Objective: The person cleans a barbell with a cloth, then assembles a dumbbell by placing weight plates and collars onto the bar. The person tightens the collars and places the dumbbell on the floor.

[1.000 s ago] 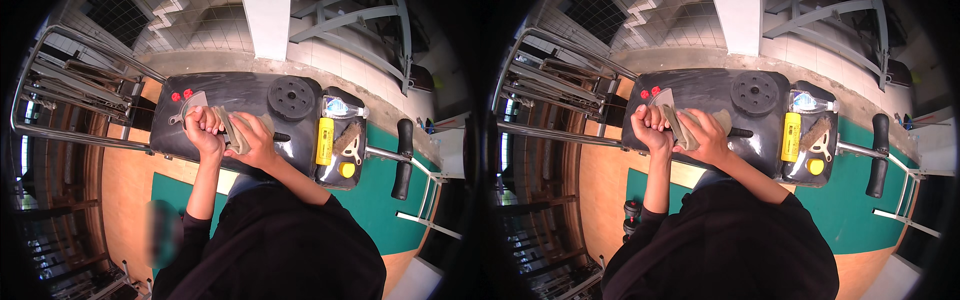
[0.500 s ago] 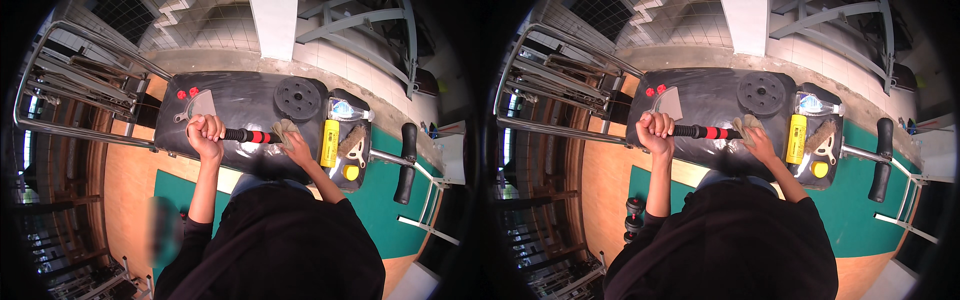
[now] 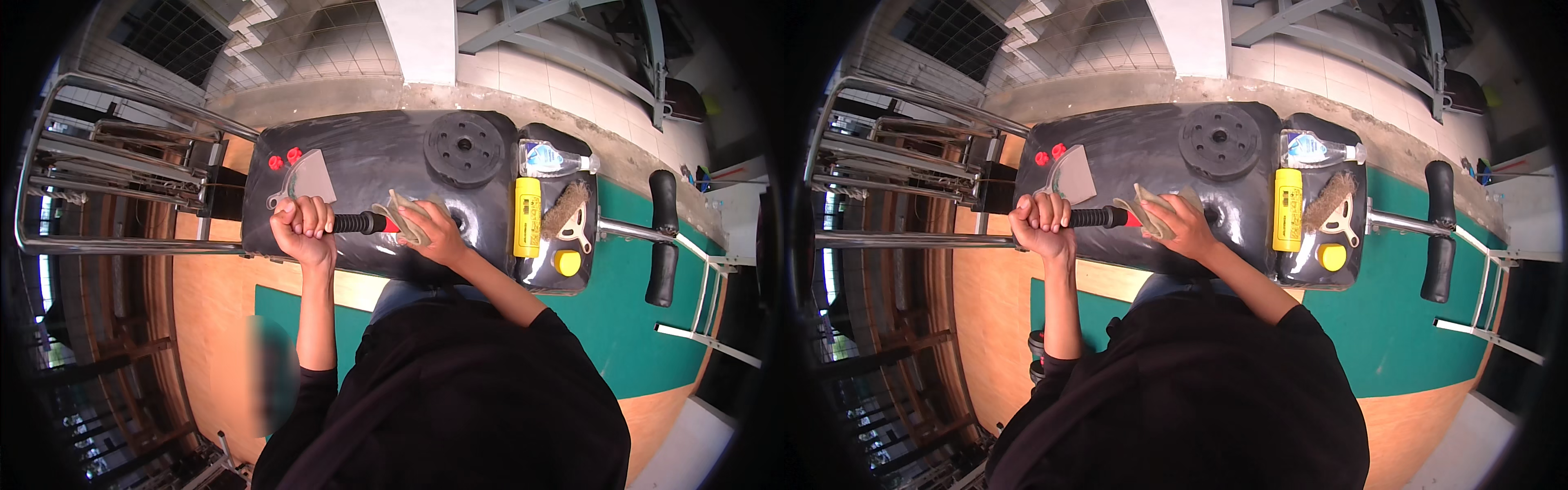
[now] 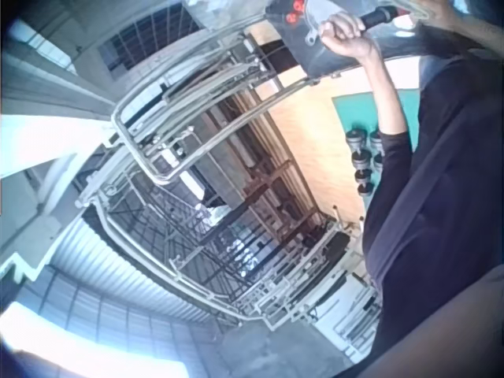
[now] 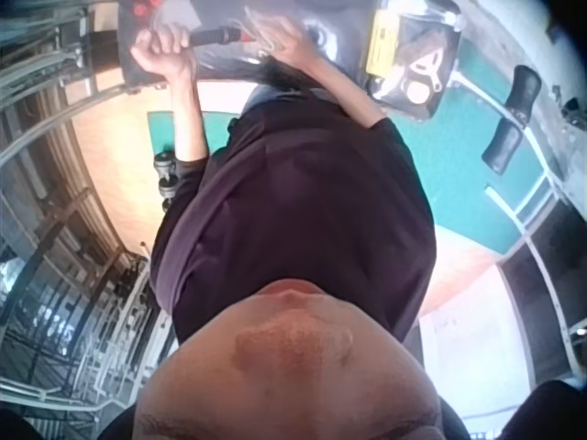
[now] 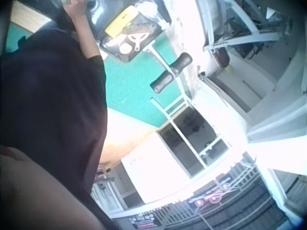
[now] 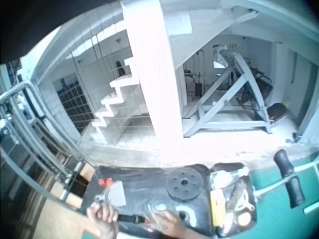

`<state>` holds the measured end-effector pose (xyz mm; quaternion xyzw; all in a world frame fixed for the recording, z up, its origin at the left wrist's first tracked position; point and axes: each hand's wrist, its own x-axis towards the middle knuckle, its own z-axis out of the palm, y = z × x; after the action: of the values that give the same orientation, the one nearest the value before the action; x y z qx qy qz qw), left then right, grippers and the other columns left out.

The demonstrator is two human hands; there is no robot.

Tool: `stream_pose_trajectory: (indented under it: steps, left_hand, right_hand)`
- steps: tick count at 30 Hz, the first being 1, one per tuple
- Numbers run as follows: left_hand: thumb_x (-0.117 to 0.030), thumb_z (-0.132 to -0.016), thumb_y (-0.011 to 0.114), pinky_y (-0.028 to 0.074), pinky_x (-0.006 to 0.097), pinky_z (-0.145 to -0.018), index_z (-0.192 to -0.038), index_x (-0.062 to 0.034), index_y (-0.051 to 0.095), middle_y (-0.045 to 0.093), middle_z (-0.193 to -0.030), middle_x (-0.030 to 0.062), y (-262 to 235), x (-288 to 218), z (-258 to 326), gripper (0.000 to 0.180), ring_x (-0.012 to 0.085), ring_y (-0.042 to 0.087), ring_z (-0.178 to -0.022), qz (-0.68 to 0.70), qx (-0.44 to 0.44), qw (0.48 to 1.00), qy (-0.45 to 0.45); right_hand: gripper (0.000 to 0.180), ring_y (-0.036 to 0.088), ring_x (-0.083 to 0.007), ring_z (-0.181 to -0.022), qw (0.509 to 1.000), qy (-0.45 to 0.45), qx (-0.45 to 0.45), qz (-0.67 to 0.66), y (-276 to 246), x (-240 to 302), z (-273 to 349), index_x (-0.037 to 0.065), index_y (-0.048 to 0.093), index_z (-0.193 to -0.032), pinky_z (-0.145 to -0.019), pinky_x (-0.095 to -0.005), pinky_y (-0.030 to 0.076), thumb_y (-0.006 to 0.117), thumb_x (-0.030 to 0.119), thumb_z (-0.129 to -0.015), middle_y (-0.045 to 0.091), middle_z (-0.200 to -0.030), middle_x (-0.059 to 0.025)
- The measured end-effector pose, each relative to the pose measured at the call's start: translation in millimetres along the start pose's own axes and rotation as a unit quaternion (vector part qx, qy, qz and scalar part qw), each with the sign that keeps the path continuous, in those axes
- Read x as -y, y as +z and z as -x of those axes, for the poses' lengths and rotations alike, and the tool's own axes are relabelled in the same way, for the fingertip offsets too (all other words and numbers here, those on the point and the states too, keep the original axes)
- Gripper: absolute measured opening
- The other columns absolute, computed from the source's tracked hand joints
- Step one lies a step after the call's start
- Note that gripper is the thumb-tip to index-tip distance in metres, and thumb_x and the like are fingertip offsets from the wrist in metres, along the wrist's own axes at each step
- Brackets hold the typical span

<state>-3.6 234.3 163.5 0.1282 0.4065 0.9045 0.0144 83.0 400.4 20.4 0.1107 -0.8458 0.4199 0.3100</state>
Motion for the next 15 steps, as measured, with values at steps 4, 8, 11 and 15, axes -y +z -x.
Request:
stream_pose_trajectory:
  steps: [4, 8, 11, 15]
  left_hand:
    - [-0.019, -0.085, 0.039, 0.024, 0.024, -0.034, -0.053, -0.0159, 0.024, 0.026, -0.041, -0.0014, -15.8, -1.2, -1.5, 0.035, 0.0093, 0.022, -0.036, 0.002, -0.020, 1.000, 0.002]
    - [-0.019, -0.085, 0.040, 0.030, 0.024, -0.040, -0.055, -0.0155, 0.023, 0.027, -0.044, -0.0016, -22.7, -0.3, -10.1, 0.034, 0.0096, 0.025, -0.040, -0.011, -0.074, 0.997, -0.014]
    - [-0.030, -0.092, 0.045, 0.043, 0.029, -0.058, -0.063, -0.0122, 0.032, 0.037, -0.053, 0.0005, -53.3, -3.3, -18.0, 0.036, 0.0118, 0.038, -0.050, -0.078, -0.130, 0.988, -0.030]
    - [-0.041, -0.091, 0.055, 0.046, 0.037, -0.080, -0.105, -0.0006, 0.042, 0.050, -0.094, 0.0116, -102.8, -12.5, -21.1, 0.045, 0.0197, 0.054, -0.082, -0.319, -0.207, 0.925, 0.004]
  right_hand:
    - [0.060, 0.056, -0.0280, -0.092, 0.991, 0.060, 0.061, 0.105, -9.7, -42.2, 43.3, 0.012, 0.051, -0.125, -0.078, -0.0365, 0.047, 0.073, 0.027, -0.071, 0.054, -0.104, -0.0103]
    - [0.059, 0.054, -0.0278, -0.096, 0.975, 0.095, 0.117, 0.163, -16.5, -56.3, 52.2, 0.013, 0.049, -0.127, -0.082, -0.0381, 0.045, 0.070, 0.025, -0.073, 0.054, -0.104, -0.0087]
    - [0.056, 0.055, -0.0282, -0.096, 0.975, 0.103, 0.128, 0.147, -16.1, -50.9, 47.5, 0.014, 0.052, -0.123, -0.081, -0.0386, 0.045, 0.070, 0.024, -0.071, 0.056, -0.103, -0.0091]
    - [0.049, 0.059, -0.0296, -0.091, 0.970, 0.173, 0.165, 0.047, -27.7, -39.5, 31.4, 0.013, 0.061, -0.111, -0.075, -0.0398, 0.047, 0.072, 0.022, -0.063, 0.062, -0.096, -0.0112]
